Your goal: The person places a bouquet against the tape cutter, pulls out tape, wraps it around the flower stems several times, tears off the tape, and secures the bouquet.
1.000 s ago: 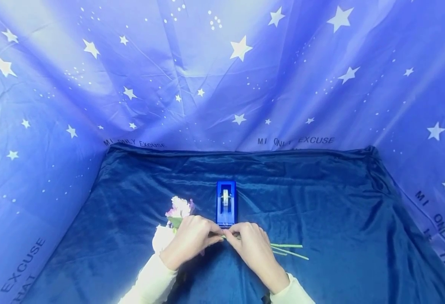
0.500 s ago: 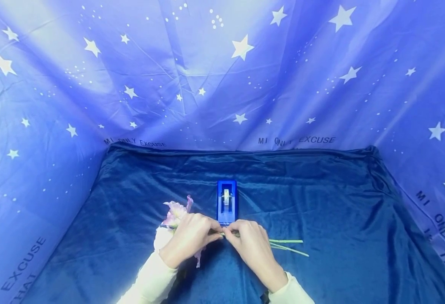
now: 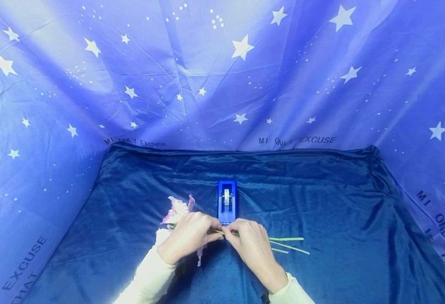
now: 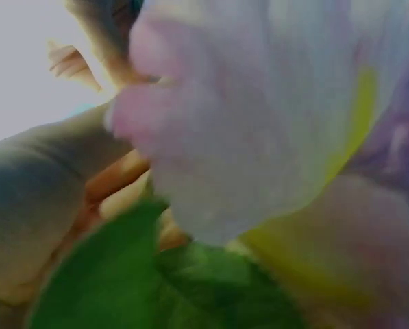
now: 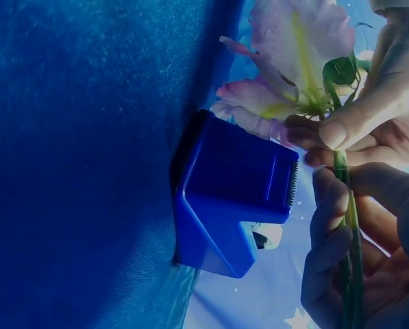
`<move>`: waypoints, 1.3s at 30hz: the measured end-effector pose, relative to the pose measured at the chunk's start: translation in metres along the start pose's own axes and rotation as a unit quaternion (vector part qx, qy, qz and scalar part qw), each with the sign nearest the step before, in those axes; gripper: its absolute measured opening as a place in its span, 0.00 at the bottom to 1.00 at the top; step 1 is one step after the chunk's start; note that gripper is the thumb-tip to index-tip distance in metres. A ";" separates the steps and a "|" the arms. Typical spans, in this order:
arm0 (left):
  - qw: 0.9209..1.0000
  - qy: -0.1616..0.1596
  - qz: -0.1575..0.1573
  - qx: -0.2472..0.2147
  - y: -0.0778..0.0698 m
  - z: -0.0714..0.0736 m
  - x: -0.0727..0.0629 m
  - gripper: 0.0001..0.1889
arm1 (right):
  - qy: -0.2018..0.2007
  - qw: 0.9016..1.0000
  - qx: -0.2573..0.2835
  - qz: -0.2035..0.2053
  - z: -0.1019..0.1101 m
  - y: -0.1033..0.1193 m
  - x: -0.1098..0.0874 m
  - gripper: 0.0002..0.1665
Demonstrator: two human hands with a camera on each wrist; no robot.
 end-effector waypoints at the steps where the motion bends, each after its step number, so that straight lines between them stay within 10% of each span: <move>1: 1.000 0.009 -0.005 0.001 0.000 -0.001 0.000 0.06 | -0.005 1.000 -0.001 0.008 0.000 0.001 0.000 0.10; 9: 0.993 0.095 -0.017 -0.063 0.006 -0.004 0.004 0.07 | -0.023 0.998 -0.010 0.054 0.002 0.008 0.000 0.12; 22: 0.961 0.177 -0.066 -0.201 0.013 -0.012 0.011 0.07 | -0.046 0.992 -0.006 0.113 0.006 0.014 -0.001 0.10; 39: 0.994 0.057 -0.075 -0.050 0.005 0.003 0.009 0.05 | -0.001 0.997 0.079 0.017 0.007 -0.004 0.003 0.08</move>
Point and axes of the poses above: each hand's wrist, its own x-axis towards the middle knuckle, its own z-axis out of the back of the hand, y = z × x, the point moved 8 cm from there along x, towards the middle knuckle, and after that the axes turned 3 degrees about z, right-handed, at the moved point
